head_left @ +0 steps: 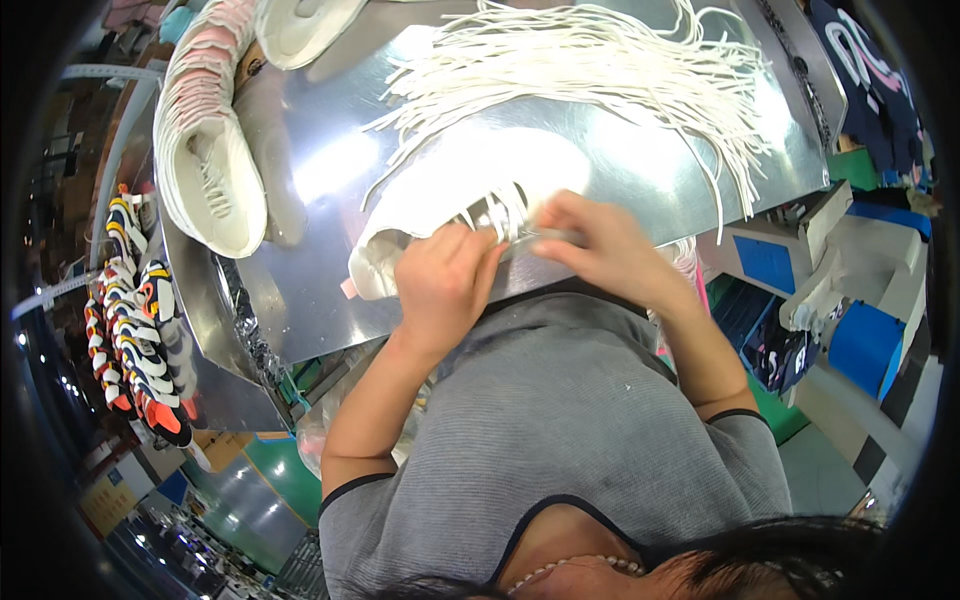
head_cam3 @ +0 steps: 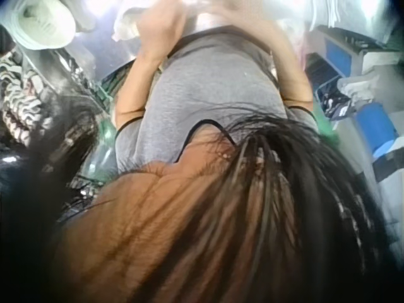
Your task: The person threads white laces through the eyelets of white shoe uppers at a workstation, pulling the laces through and organizing the material.
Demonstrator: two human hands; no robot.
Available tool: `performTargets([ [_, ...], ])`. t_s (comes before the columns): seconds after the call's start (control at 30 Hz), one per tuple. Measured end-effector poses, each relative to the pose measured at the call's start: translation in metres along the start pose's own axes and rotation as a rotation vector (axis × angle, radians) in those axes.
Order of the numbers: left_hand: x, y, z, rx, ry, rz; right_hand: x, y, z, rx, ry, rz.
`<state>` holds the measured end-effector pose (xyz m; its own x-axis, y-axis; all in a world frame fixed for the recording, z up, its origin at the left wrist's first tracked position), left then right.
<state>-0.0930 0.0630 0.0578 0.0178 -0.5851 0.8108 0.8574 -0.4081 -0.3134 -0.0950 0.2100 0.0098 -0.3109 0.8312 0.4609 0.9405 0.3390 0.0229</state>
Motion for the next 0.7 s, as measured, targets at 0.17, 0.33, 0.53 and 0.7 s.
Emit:
performTargets([
  [0.17,0.009,0.008,0.015,-0.184,-0.172,0.061,0.065,0.000,-0.047,0.132,-0.022,0.275],
  [0.33,0.018,0.016,0.019,-0.271,-0.219,0.158,-0.013,-0.027,-0.080,0.424,0.442,0.066],
  [0.53,0.015,0.024,0.014,-0.299,-0.189,0.171,-0.028,-0.041,-0.045,0.139,0.381,-0.080],
  [0.7,0.012,0.012,0.012,-0.275,-0.060,0.099,0.000,-0.058,-0.035,0.017,-0.037,0.002],
])
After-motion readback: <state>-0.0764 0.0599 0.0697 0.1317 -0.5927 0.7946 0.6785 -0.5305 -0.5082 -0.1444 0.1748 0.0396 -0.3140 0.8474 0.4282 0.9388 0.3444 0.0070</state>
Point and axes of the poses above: each hand's wrist, its own y-axis away from the middle knuckle, its own x-axis out of the back of the hand, z = x × y, the point moved 10 cm from there along -y, towards the middle knuckle, and after that the axes turned 5 degrees about x, right-handed, at the moved point
